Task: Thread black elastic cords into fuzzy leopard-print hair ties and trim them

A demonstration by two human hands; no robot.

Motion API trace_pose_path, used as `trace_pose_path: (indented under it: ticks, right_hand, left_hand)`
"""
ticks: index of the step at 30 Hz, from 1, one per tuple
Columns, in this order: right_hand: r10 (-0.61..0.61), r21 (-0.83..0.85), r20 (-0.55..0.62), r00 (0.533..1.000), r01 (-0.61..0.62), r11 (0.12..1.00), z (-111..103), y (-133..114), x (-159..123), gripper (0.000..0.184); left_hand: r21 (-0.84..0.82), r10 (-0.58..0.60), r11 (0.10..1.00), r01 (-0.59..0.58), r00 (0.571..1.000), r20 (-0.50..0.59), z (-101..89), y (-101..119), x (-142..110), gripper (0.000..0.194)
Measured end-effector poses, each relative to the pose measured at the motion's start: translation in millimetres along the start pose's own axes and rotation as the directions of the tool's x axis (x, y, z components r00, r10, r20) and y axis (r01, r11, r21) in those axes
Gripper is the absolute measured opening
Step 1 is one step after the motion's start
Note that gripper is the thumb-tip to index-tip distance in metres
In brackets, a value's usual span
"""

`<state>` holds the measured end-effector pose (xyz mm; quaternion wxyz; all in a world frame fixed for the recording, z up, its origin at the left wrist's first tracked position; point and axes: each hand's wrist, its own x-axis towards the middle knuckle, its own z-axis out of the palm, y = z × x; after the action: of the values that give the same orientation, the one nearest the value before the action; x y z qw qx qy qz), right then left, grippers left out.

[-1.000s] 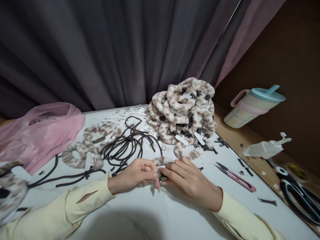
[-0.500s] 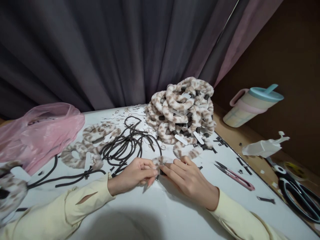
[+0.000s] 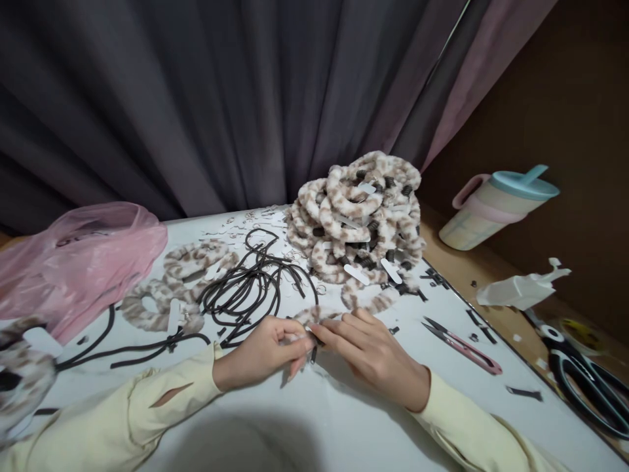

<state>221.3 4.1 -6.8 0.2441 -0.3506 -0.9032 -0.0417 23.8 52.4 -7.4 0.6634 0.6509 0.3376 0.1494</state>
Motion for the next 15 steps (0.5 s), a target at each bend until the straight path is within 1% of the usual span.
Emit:
trace_pose_path:
  ticks: [4, 7, 11, 15]
  right_hand:
    - [-0.014, -0.009, 0.010, 1.000, 0.014, 1.000, 1.6, -0.1, -0.1, 0.025]
    - [-0.003, -0.018, 0.028, 1.000, 0.003, 1.000, 3.7, -1.1, 1.3, 0.023]
    - [0.027, 0.014, 0.078, 0.997, -0.029, 0.999, 3.5, -1.0, 2.8, 0.021]
    - [0.060, 0.088, 0.105, 0.993, -0.070, 0.994, 1.9, -0.8, 2.6, 0.022]
  left_hand:
    - [-0.064, -0.027, 0.998, 0.028, 1.000, 0.015, -2.5, -3.6, 0.8, 0.042]
    - [-0.063, -0.019, 0.998, 0.020, 1.000, 0.010, -2.2, -3.5, 0.2, 0.042]
    - [0.063, 0.038, 0.997, -0.035, 0.999, -0.039, -0.3, -0.8, -0.8, 0.043]
    - [0.180, 0.068, 0.982, -0.057, 0.996, -0.058, 0.3, -0.4, -0.6, 0.041]
